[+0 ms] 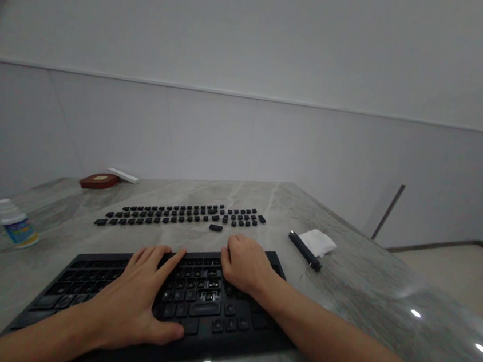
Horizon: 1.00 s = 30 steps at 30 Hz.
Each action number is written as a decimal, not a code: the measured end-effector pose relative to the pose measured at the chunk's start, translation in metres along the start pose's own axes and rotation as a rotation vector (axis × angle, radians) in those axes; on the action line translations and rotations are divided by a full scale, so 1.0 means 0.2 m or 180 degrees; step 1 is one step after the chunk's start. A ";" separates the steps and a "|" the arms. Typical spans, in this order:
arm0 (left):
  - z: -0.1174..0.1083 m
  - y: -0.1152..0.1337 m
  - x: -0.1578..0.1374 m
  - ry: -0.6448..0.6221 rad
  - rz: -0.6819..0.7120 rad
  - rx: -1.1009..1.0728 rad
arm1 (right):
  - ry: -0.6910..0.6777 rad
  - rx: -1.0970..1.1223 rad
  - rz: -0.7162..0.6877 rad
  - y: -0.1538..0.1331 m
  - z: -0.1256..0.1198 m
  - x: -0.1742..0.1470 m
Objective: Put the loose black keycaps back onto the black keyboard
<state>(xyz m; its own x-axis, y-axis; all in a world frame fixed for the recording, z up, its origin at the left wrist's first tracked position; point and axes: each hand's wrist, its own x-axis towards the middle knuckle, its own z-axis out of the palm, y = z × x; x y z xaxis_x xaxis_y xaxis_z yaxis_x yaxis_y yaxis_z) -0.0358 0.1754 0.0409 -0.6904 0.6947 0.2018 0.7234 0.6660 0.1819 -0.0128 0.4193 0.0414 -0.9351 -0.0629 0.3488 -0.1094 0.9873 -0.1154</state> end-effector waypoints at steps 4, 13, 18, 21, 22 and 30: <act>0.00 0.00 0.01 -0.0178 -0.0065 -0.0129 | -0.0037 -0.0007 -0.0125 0.01 0.02 0.01; 0.00 -0.01 0.01 -0.0079 0.0016 -0.0158 | -0.0124 0.0128 -0.0099 0.04 0.01 0.09; -0.01 0.00 0.00 -0.0062 0.0014 -0.0213 | -0.0271 0.0028 -0.0080 0.05 0.03 0.28; -0.01 0.00 0.00 0.0008 0.0027 -0.0218 | -0.0389 -0.0098 -0.0065 0.03 0.07 0.39; -0.01 -0.01 0.00 0.0002 0.0029 -0.0216 | -0.0433 -0.0136 -0.0044 0.03 0.09 0.42; -0.01 0.00 0.01 -0.0128 -0.0003 -0.0163 | -0.0375 -0.0051 -0.0182 -0.02 0.04 0.38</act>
<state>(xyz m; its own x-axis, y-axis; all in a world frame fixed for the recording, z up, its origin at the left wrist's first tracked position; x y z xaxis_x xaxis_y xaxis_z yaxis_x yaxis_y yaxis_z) -0.0364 0.1756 0.0433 -0.6901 0.7051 0.1631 0.7215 0.6527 0.2314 -0.0856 0.4089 0.0601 -0.9607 -0.1350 0.2427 -0.1593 0.9837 -0.0833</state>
